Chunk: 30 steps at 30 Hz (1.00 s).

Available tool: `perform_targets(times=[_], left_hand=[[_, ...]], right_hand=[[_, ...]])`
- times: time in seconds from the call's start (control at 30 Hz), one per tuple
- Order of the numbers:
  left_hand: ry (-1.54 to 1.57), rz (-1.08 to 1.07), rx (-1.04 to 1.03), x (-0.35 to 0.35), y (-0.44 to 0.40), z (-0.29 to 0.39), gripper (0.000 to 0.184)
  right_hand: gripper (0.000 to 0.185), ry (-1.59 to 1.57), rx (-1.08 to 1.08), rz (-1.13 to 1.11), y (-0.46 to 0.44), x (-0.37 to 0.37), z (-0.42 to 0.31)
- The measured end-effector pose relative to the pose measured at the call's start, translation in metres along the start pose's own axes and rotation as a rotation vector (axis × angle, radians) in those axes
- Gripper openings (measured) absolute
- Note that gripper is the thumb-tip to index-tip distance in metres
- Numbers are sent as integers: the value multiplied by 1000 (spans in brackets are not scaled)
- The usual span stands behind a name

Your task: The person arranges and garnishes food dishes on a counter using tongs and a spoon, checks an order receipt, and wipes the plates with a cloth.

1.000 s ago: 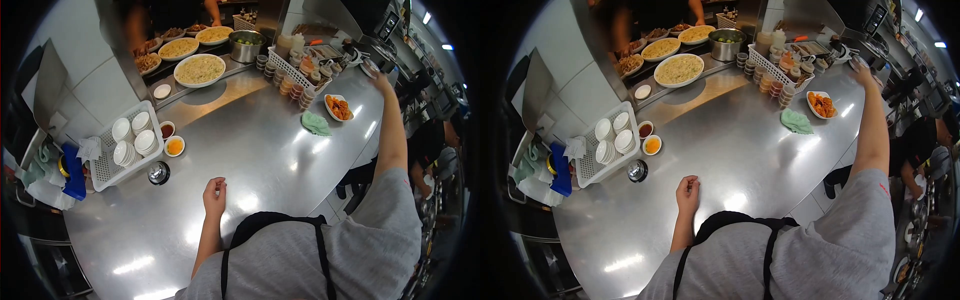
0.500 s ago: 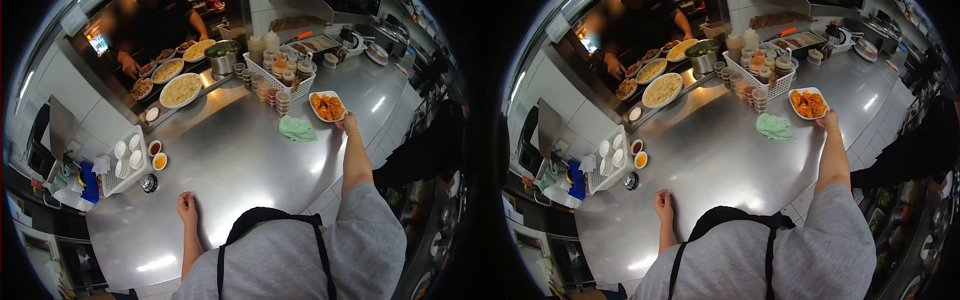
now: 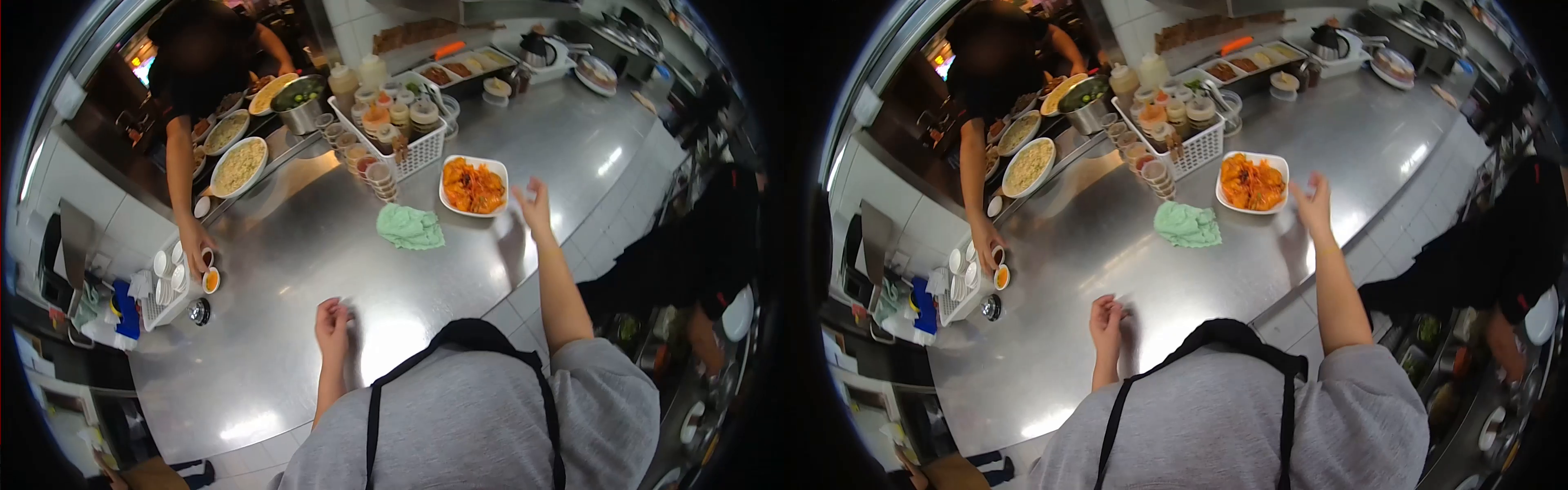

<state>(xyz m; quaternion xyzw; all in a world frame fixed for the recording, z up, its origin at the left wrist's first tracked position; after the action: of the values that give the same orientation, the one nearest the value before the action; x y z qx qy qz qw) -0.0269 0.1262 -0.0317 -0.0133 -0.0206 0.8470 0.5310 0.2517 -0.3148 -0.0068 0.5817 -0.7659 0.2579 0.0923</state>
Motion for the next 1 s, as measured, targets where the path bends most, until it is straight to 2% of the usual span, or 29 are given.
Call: perform_targets(times=[0.07, 0.1, 0.17, 0.2, 0.27, 0.37, 0.4, 0.47, 0.53, 0.6, 0.67, 0.7, 0.73, 0.8, 0.83, 0.87, 0.93, 1.0], left_hand=[[-11, -218, 64, -37, -16, -1, 18], [20, -321, 80, -52, -24, -6, 18], [6, -368, 106, -79, -39, 2, 18], [-37, -415, 144, -94, -45, 3, 18], [-48, -437, 170, -121, -57, 6, 20], [7, -559, 215, -179, -67, 8, 30], [6, -535, 207, -192, -75, 8, 30], [91, -510, 432, -222, -81, -12, 35], [43, -444, 407, -244, -105, -21, 37], [164, -291, 533, -260, -106, -37, 34], [175, -237, 512, -277, -113, -37, 32], [192, -181, 516, -281, -114, -38, 29], [206, -122, 523, -282, -112, -39, 27], [206, -46, 513, -283, -111, -39, 24], [180, -35, 505, -283, -112, -37, 24], [154, -29, 499, -284, -112, -36, 23], [158, 17, 498, -287, -110, -35, 22], [156, 51, 498, -287, -109, -31, 21]], right_hand=[[54, -186, -16, 70, -15, 28, -45], [54, -175, -7, 78, -28, 31, -54], [40, -40, 199, -176, -62, 8, -94], [40, -35, 218, -192, -81, 0, -105], [26, 13, 392, -312, -114, -32, -136], [19, -80, 372, -390, -186, -81, -138], [19, -91, 389, -404, -202, -94, -146], [16, -35, 376, -464, -229, -124, -153], [15, 95, 474, -566, -248, -165, -153], [17, 37, 529, -646, -252, -195, -145], [23, 155, 591, -590, -258, -213, -150], [31, 150, 577, -551, -264, -216, -154], [31, 137, 591, -581, -264, -225, -159], [39, 245, 486, -933, -252, -257, -153], [47, 235, 533, -995, -245, -262, -159], [47, 227, 538, -1012, -245, -263, -163], [47, 218, 242, -1424, -224, -271, -149], [45, 208, 255, -1500, -221, -270, -147]])
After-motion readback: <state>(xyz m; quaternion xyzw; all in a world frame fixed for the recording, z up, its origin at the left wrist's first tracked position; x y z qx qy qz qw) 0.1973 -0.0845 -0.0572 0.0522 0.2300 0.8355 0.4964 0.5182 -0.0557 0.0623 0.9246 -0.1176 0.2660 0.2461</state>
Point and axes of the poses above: each hand's wrist, its own y-axis away from the middle knuckle, its own x-axis out of the back of the hand, z = x × y, the point moved 9 cm from there along -y, towards the middle knuckle, and after that the axes turned 5 degrees about -z, right-handed, at the moved point
